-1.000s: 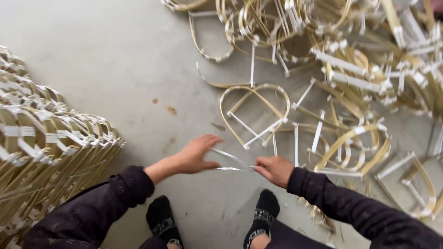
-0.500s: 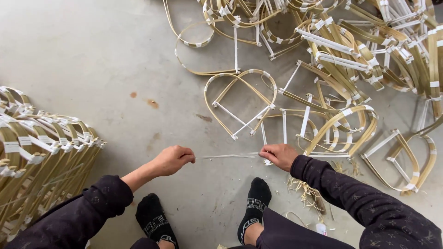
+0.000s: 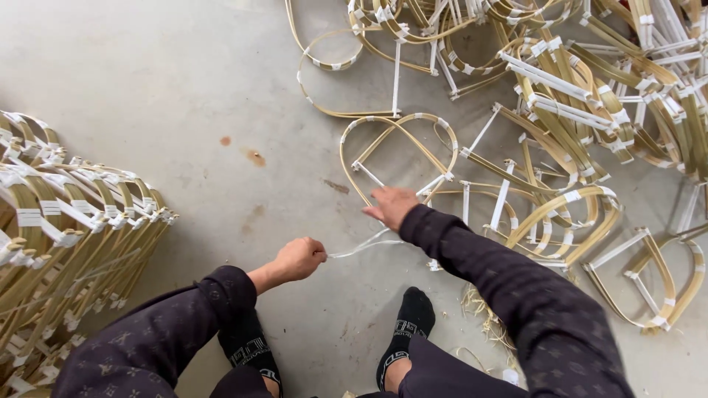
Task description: Assembling, binding, and gluing U-shaped bamboo strips into rectangular frames.
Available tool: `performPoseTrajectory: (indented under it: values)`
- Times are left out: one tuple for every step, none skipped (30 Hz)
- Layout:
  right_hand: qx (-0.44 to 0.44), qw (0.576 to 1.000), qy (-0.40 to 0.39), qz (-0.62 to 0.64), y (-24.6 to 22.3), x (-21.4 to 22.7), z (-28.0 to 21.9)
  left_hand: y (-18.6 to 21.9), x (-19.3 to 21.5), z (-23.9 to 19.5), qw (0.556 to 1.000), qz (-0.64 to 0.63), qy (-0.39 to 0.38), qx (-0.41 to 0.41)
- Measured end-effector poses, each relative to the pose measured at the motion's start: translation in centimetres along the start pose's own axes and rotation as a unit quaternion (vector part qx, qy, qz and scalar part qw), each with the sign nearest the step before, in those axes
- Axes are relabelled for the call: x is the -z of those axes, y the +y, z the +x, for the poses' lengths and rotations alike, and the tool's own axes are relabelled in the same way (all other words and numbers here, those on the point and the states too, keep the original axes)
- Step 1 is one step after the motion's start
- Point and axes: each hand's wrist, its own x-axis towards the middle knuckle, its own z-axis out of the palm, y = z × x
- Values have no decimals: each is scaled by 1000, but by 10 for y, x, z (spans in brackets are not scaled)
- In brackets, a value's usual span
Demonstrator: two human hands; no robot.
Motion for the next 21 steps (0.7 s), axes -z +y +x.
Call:
performPoseTrajectory:
  values:
    - [-13, 999, -29, -25, -8, -9, 12, 4, 0, 0, 1000, -4, -4, -6]
    - [-12, 999, -28, -25, -3, -19, 18, 2, 1, 2, 1000, -4, -4, -5]
    - [-20, 996, -66, -54, 2, -30, 26, 0, 3, 4, 1000, -9, -2, -13]
    - [-28, 991, -104, -84, 7, -40, 34, -3, 5, 7, 1000, -14, -1, -22]
    - [-24, 990, -106, -85, 15, -39, 33, -7, 6, 9, 1000, -17, 1, -19]
    - [-32, 991, -90, -94, 23, -38, 33, -13, 8, 12, 999, -14, 14, -27]
    - [-41, 991, -75, -103, 30, -38, 32, -18, 9, 15, 999, -12, 27, -36]
    - [-39, 991, -78, -104, 13, 4, 27, -25, 14, 20, 999, -15, 27, -34]
    - [-56, 996, -37, -56, -4, 49, 23, -30, 16, 25, 998, -12, 44, -36]
    - [-74, 997, 5, -8, -21, 99, 17, -35, 18, 30, 997, -8, 60, -39]
    - [-72, 997, 2, -10, -24, 124, 13, -41, 22, 36, 997, -12, 61, -38]
    - [-113, 989, -32, 92, -26, 148, 8, -47, 26, 43, 996, -9, 75, -39]
    - [-153, 967, -65, 192, -28, 173, 3, -52, 30, 50, 995, -5, 88, -40]
    - [-152, 968, -67, 190, -22, 175, -3, -54, 35, 57, 995, -8, 88, -39]
    - [-164, 919, -99, 346, -17, 175, -10, -58, 38, 61, 995, -6, 95, -42]
    - [-174, 844, -128, 492, -12, 175, -17, -62, 41, 65, 994, -4, 103, -45]
    - [-174, 843, -130, 493, -15, 171, -19, -62, 46, 65, 994, -4, 101, -43]
    - [-166, 829, -124, 520, -17, 168, -21, -61, 51, 65, 994, -7, 104, -43]
    - [-159, 814, -116, 546, -18, 165, -24, -58, 56, 65, 993, -10, 107, -45]
    - [-160, 814, -116, 547, -15, 156, -27, -57, 55, 65, 993, -10, 105, -45]
    - [-161, 783, -128, 586, -11, 147, -28, -57, 57, 65, 994, -11, 102, -39]
